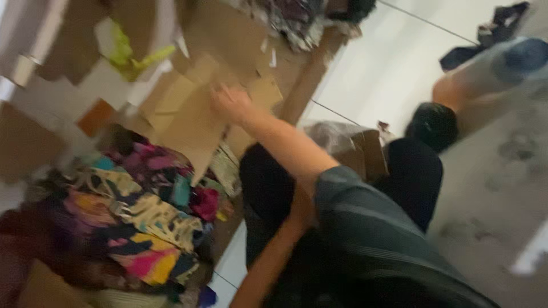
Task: The person sits on the floor and handles several cardboard pieces, removing them from plastic bags and arranging them on a patterned surface. They repeatedly pick up, inspect, and place the pieces in a specific order.
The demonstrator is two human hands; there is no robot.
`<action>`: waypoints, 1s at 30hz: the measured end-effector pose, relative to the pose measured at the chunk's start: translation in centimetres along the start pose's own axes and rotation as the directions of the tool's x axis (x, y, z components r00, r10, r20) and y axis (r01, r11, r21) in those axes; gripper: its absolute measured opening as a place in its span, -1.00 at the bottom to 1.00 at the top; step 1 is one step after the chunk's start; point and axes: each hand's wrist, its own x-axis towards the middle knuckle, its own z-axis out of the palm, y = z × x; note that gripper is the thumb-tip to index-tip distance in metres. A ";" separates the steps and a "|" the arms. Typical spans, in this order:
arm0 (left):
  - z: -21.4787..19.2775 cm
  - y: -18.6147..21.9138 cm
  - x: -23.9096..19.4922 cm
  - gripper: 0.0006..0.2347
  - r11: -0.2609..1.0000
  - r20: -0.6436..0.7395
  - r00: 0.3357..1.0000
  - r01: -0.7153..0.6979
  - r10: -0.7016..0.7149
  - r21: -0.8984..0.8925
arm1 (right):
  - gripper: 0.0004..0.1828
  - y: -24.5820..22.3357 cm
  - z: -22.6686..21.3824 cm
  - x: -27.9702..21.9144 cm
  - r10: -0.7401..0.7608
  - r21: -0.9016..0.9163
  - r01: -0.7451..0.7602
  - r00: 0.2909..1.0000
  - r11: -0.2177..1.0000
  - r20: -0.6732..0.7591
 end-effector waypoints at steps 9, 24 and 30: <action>-2.7 -1.0 -1.4 -0.81 0.975 0.057 0.988 0.153 -0.145 -0.164 | -0.74 4.1 6.9 2.4 0.093 -0.079 -0.109 0.977 0.991 -0.190; -3.3 1.2 -0.3 -0.43 0.909 0.043 0.972 0.232 -0.232 -0.347 | -0.69 8.9 -8.2 -1.7 0.215 -0.055 -0.215 0.977 0.975 -0.003; -1.2 -1.0 -1.4 -0.82 0.993 0.042 0.992 0.118 -0.118 0.000 | -0.49 2.0 -2.4 -1.8 -0.034 -0.269 0.149 0.921 0.952 0.388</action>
